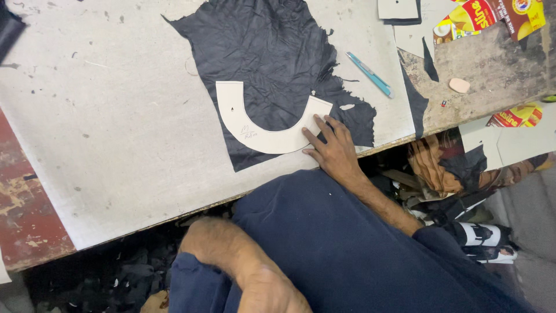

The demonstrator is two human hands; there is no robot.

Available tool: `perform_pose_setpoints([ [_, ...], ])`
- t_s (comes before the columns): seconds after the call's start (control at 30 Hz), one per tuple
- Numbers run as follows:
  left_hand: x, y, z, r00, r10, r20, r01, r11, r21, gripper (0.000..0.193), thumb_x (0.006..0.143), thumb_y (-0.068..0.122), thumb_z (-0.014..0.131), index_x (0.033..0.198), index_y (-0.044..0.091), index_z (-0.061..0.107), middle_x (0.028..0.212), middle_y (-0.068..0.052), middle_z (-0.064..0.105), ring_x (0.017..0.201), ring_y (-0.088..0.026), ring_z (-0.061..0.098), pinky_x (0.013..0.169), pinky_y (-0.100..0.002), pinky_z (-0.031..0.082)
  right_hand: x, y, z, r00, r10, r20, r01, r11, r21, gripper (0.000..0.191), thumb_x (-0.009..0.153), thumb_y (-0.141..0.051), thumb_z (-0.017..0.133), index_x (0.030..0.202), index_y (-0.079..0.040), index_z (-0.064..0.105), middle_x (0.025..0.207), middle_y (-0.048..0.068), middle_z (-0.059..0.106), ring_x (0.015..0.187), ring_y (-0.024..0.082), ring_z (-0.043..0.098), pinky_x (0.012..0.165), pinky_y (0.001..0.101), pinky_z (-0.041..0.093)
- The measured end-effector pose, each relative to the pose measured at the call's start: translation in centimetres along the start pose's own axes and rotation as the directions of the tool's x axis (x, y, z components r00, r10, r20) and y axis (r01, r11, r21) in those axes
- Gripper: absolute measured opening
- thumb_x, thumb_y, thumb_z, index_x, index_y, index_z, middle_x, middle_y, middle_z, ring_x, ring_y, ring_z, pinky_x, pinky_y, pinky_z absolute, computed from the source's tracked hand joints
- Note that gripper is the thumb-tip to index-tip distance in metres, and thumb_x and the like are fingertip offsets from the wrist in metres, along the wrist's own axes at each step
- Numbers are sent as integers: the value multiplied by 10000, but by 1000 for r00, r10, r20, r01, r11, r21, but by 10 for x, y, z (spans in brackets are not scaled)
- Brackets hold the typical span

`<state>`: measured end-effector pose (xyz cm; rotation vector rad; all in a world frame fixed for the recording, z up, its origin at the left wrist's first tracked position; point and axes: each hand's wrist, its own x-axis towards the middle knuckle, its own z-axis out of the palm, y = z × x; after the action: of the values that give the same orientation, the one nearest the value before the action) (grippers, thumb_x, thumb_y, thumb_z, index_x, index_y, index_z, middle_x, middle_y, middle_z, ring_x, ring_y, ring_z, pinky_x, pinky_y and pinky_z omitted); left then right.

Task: The person lays a large sheet of black material on a workbench and uses a utility knife to cut shapes based on cardboard templates. They position the templates, cut around them, and remove the excess material, repeating the process with different template shapes.

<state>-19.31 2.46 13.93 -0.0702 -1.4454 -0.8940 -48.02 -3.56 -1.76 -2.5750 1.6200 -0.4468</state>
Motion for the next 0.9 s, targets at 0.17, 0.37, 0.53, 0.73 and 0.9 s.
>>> perform_pose_setpoints([
  [0.17,18,32,2,995,-36,-94,40,998,43,493,973,251,817,1395,252,562,1493,2,533,1471,-168,472,1354,-550,274,9,5,4,999,25,42,-26,999,21,603,832,-439,767,1356,-155,672,1498,144,524,1348,383,467,1041,515,435],
  [0.37,21,36,7,992,-98,-78,102,993,52,529,976,266,814,1423,234,532,1517,-26,501,1487,-193,444,1351,-553,271,9,4,11,997,41,72,-50,991,127,630,862,-425,775,1399,-121,652,1518,132,533,1373,349,463,1100,535,440],
  [0.53,29,49,19,990,-133,-40,134,990,34,561,979,279,811,1447,220,508,1537,-49,475,1500,-214,421,1349,-555,268,20,0,14,999,11,37,-17,987,162,558,869,-422,785,1333,-138,664,1528,155,503,1471,423,379,1175,595,356],
  [0.73,36,48,29,990,-140,-28,140,990,11,600,982,294,808,1475,202,479,1561,-76,442,1516,-240,393,1347,-558,265,25,0,13,997,-41,69,31,990,136,525,861,-429,764,1335,-221,678,1558,152,461,1489,453,321,1184,661,286],
  [0.9,39,42,30,988,-152,5,152,988,-7,633,985,306,805,1498,188,455,1581,-99,416,1529,-261,370,1345,-560,262,24,-4,16,992,-69,107,55,990,128,526,890,-409,744,1375,-220,670,1580,145,448,1500,451,321,1196,650,287],
])
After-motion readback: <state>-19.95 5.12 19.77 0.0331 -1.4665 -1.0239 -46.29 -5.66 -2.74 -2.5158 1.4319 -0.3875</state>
